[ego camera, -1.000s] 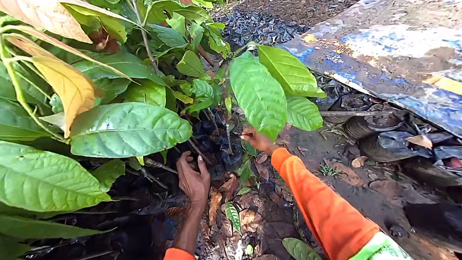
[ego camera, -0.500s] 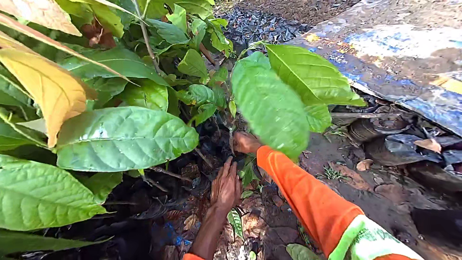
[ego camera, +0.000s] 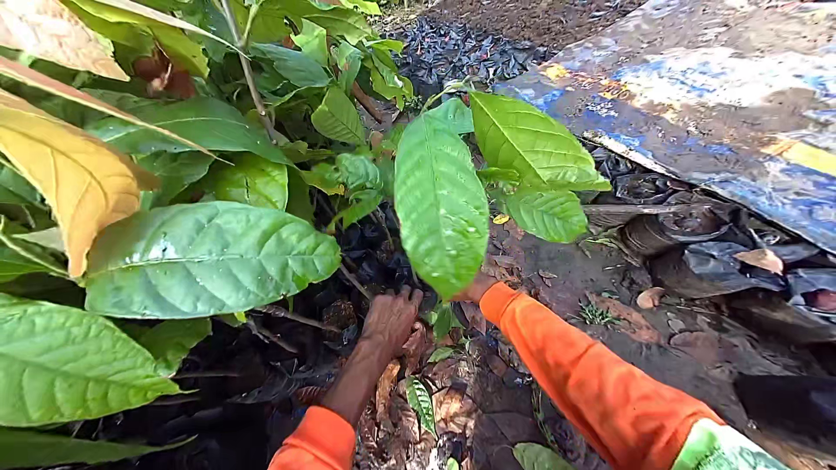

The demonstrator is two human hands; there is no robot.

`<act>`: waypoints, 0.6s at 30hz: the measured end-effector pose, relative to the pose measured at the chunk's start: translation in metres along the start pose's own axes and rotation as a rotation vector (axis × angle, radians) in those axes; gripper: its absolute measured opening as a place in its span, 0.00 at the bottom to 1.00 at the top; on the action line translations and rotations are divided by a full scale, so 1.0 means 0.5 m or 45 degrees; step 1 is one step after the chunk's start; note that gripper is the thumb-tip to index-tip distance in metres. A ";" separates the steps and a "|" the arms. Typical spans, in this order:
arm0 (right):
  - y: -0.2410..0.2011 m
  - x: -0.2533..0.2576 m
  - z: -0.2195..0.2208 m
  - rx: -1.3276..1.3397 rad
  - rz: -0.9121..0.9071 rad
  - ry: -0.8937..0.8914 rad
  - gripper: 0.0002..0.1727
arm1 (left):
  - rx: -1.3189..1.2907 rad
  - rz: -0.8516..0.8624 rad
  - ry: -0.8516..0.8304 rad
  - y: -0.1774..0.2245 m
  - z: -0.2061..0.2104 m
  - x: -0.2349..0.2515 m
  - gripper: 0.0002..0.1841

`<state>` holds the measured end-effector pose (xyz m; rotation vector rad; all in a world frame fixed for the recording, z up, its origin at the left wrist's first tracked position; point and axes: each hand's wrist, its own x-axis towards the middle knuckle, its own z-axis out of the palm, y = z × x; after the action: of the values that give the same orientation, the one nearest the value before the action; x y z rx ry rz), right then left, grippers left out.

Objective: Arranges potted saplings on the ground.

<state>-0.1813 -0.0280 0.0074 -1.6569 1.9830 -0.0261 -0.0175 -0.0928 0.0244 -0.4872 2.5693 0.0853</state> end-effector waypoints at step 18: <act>0.063 -0.012 0.036 0.357 -0.033 0.266 0.13 | -0.003 -0.205 -0.031 -0.013 -0.011 -0.006 0.26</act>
<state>-0.2016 -0.0093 -0.0169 -1.5473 1.9993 -0.4827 -0.0154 -0.0989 0.0309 -0.6870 2.4964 0.0371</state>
